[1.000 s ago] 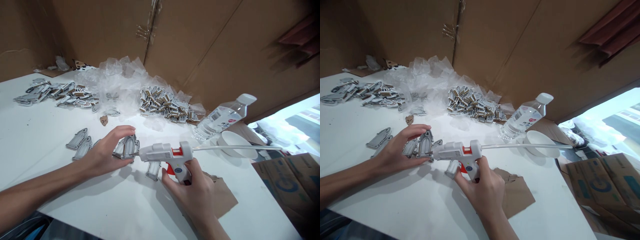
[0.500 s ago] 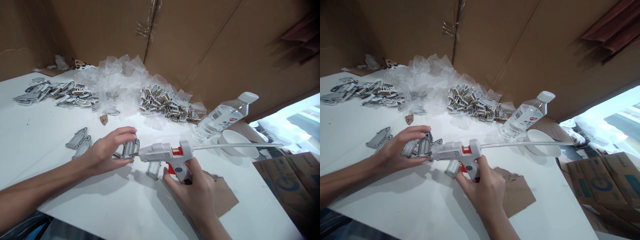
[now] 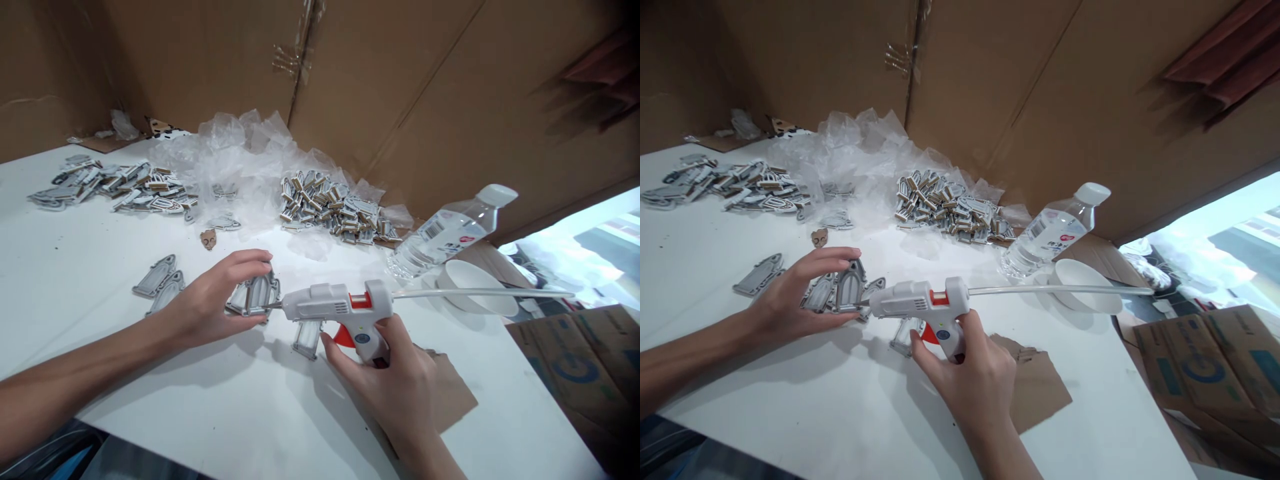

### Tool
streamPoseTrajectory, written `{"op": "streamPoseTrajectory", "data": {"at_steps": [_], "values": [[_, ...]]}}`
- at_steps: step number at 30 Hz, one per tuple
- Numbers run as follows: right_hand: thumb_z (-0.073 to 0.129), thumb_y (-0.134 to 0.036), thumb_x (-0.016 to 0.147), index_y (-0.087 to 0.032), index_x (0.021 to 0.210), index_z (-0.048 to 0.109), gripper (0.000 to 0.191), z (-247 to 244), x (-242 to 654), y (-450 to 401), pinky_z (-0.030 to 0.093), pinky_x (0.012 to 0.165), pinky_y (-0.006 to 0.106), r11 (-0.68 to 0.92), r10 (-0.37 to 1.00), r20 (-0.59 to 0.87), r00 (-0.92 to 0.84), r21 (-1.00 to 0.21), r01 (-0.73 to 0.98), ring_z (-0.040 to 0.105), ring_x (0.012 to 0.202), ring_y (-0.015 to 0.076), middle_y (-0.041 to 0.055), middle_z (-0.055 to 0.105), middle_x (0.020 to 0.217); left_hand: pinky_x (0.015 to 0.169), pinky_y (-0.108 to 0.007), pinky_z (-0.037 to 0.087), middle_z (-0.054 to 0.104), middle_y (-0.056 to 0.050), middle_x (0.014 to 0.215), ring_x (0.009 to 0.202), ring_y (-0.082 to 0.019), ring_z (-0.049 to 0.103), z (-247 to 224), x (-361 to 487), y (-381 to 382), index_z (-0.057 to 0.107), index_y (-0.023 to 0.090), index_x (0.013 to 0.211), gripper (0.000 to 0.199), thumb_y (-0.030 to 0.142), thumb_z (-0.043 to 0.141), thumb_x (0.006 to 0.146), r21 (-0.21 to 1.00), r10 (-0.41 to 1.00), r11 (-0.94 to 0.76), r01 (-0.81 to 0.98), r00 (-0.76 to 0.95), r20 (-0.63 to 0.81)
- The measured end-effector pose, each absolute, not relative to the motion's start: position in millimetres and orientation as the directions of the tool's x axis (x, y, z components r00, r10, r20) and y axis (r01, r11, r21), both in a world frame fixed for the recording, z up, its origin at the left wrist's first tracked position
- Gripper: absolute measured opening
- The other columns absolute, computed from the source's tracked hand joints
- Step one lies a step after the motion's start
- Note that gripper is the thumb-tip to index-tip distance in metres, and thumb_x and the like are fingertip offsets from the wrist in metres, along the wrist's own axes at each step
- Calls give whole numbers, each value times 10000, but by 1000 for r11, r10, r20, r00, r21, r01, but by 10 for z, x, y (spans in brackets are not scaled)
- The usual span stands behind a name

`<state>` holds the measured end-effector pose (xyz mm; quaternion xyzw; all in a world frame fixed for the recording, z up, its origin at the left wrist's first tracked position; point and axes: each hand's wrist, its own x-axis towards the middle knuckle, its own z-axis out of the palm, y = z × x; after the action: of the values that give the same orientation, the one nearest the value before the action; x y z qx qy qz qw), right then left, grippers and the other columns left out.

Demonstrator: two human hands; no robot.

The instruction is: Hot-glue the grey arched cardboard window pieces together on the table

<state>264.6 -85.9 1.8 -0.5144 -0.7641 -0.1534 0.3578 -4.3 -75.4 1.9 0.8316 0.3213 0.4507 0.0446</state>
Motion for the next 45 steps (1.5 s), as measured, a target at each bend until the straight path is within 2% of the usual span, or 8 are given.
{"op": "streamPoseTrajectory", "data": {"at_steps": [18,25,29,32,34,36,39,45], "values": [[672,-474,686,-207,802,501,337,63,2643,-855,356,411,190,410,668,715,-207,-122,904,425,351,75,-97,435,439,993,-452,502,540,-173,1276,1241,-279,522,23,-70,-714,364,210,1344,697,163,744,761,351,566,-783,513,354,745],[673,-482,685,-220,770,473,340,125,2625,-877,341,403,197,352,746,661,-83,-285,891,389,374,76,-90,426,462,1028,-430,474,528,-137,1312,1253,-277,512,-32,-34,-750,336,243,1367,760,193,760,739,453,673,-710,539,328,663],[698,-483,675,-222,782,490,351,187,2641,-867,321,393,209,263,802,594,57,-437,860,384,407,85,-78,452,497,1001,-394,491,520,-106,1325,1240,-280,528,-77,31,-784,349,260,1352,784,275,787,702,608,841,-537,584,324,432],[717,-474,670,-225,735,458,365,226,2672,-851,323,395,213,231,837,531,130,-559,796,365,412,83,-83,436,493,979,-402,503,521,-102,1320,1216,-280,549,-113,105,-757,376,255,1313,760,310,795,680,681,873,-480,554,376,310],[720,-467,673,-225,735,463,359,245,2695,-840,318,391,216,217,857,493,151,-610,762,367,408,85,-86,430,486,1063,-477,422,515,-115,1333,1257,-296,518,-139,149,-712,370,249,1315,775,335,798,674,682,843,-517,517,443,304],[718,-452,679,-223,749,481,337,261,2711,-832,308,383,219,202,874,459,159,-641,741,373,399,89,-89,426,479,1146,-573,242,496,-133,1364,1305,-312,473,-164,181,-663,353,249,1331,799,369,797,678,660,799,-572,487,514,314],[719,-438,680,-218,768,496,326,277,2718,-829,310,384,222,184,887,426,179,-680,710,377,393,92,-93,419,475,1153,-632,47,506,-145,1367,1310,-307,470,-192,211,-616,308,253,1369,835,399,784,699,646,760,-604,467,583,289],[721,-440,682,-205,824,519,341,281,2715,-829,349,412,220,156,909,363,206,-755,637,406,416,98,-91,439,493,1135,-649,4,544,-155,1348,1308,-298,473,-192,213,-613,254,253,1420,937,460,785,677,631,764,-589,504,602,232]]}}
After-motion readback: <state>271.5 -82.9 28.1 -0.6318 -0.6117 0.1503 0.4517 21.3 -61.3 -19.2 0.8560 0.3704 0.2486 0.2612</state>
